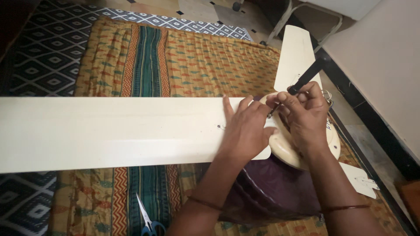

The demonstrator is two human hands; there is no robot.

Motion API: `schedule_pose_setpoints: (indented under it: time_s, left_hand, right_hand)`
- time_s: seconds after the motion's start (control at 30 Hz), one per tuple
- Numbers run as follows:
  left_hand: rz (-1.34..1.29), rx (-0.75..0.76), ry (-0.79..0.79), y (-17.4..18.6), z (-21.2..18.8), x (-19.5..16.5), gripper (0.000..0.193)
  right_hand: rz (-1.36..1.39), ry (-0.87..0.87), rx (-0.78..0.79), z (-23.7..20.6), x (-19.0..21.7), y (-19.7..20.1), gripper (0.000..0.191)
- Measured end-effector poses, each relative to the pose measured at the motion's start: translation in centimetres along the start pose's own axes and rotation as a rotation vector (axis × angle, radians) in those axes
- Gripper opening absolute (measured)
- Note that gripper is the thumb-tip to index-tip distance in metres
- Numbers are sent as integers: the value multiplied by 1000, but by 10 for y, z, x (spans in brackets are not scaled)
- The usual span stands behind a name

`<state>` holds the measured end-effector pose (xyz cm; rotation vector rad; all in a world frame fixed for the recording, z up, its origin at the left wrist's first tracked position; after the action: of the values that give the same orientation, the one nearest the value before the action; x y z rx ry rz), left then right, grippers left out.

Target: The person works on a ceiling fan motor lying on a bed, holding a blade against the motor housing and using a screwdriver to drive screws that fasten the blade bracket to the housing. They steady the motor with one hand while tightening fasteners on the blade mounts throughout the clip.

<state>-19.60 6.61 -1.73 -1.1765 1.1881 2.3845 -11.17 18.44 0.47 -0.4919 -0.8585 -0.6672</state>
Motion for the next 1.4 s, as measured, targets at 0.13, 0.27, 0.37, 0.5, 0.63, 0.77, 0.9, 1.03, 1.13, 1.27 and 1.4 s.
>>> schedule_pose_setpoints:
  time_s: [0.13, 0.27, 0.37, 0.5, 0.63, 0.77, 0.9, 1.03, 1.13, 1.27, 1.4]
  left_hand:
    - [-24, -206, -35, 3, 0, -1, 22]
    - [-209, -339, -31, 15, -2, -3, 15]
    - [-411, -382, -49, 28, -4, -9, 17]
    - [-488, -321, -78, 36, 2, -25, 35]
    - [-311, -396, -136, 45, 18, -41, 24]
    - [-260, -328, -73, 41, 43, -41, 20]
    - [-301, -299, -72, 35, 40, -38, 17]
    - [-285, -376, -150, 37, 27, -41, 17]
    - [-301, -402, -126, 42, 26, -36, 20]
    - [-367, -380, -85, 45, 14, -28, 19]
    - [-448, -336, -38, 45, 3, -22, 21]
  right_hand:
    - [-81, -38, -30, 3, -7, 9, 23]
    - [-172, -2, 14, 3, -8, 11, 18]
    - [-131, -28, 3, 2, -12, 10, 16]
    - [-169, -98, -21, -1, -17, 14, 15]
    - [-51, 8, 48, -1, -14, 7, 14]
    - [-20, 21, 48, 3, -18, 6, 16]
    - [-31, -37, 51, -2, -19, 10, 15]
    - [25, -9, 108, -4, -14, 9, 13]
    - [-30, -21, 109, -4, -16, 10, 17]
    - [-37, -70, 102, -8, -23, 11, 13]
    - [-68, -103, 97, -8, -29, 16, 20]
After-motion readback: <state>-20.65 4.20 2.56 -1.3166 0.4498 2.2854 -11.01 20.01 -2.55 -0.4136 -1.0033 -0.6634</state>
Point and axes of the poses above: each hand's wrist, its own z-axis towards the middle knuckle, its own y-axis out of the back of the hand, x = y × z, the point moved 8 cm from there along z, towards the middle knuckle, and after that the axes turned 11 degrees about y, right-handed, at the moved point
